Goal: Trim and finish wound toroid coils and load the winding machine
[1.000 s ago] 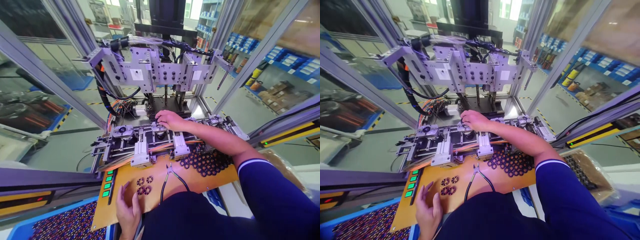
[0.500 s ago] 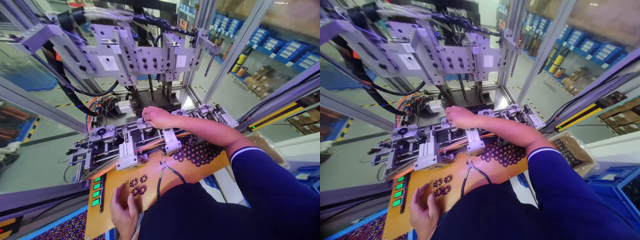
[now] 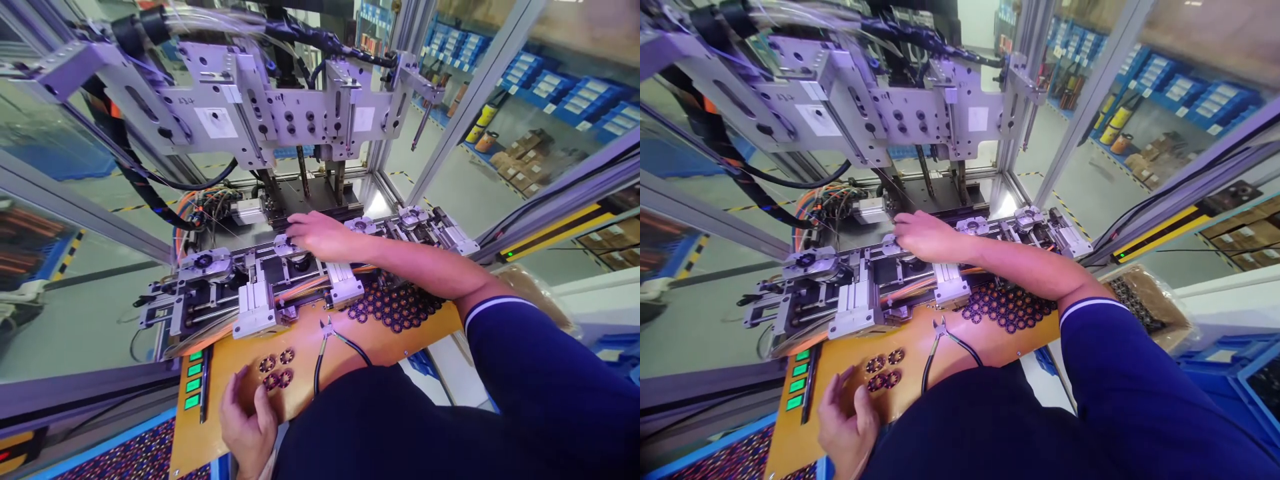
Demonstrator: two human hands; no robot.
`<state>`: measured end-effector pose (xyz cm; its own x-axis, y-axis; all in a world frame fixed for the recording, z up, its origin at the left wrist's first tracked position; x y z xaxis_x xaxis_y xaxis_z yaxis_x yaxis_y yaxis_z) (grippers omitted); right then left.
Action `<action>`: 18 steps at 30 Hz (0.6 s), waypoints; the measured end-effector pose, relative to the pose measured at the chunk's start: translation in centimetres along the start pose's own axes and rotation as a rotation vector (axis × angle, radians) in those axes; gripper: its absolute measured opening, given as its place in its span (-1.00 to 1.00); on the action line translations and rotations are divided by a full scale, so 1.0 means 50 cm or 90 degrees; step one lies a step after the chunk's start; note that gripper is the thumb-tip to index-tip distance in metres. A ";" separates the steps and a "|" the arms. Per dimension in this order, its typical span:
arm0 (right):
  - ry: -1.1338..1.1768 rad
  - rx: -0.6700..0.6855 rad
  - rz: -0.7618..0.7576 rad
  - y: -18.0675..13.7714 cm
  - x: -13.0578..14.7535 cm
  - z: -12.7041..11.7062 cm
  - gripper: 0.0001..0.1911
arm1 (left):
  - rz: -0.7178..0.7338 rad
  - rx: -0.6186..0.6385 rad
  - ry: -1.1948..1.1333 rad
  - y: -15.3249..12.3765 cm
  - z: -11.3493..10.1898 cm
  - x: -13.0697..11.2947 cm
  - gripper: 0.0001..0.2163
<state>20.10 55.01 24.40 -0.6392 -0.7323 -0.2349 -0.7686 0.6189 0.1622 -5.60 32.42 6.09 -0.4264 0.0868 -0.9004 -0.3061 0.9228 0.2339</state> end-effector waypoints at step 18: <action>0.053 -0.383 0.312 -0.402 0.152 -0.082 -0.69 | 0.011 -0.067 0.030 0.008 -0.021 -0.070 -0.50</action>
<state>30.58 35.84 23.29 -0.8911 -0.4489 0.0669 -0.2650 0.6343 0.7263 -5.11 32.08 9.70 -0.4714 0.0827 -0.8780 -0.3850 0.8764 0.2892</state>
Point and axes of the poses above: each hand's wrist, its own y-axis towards the middle knuckle, its own z-axis out of the palm, x = y × z, the point moved 3 cm from there along y, towards the middle knuckle, and after that the axes turned 15 degrees about -y, right-handed, at the moved point
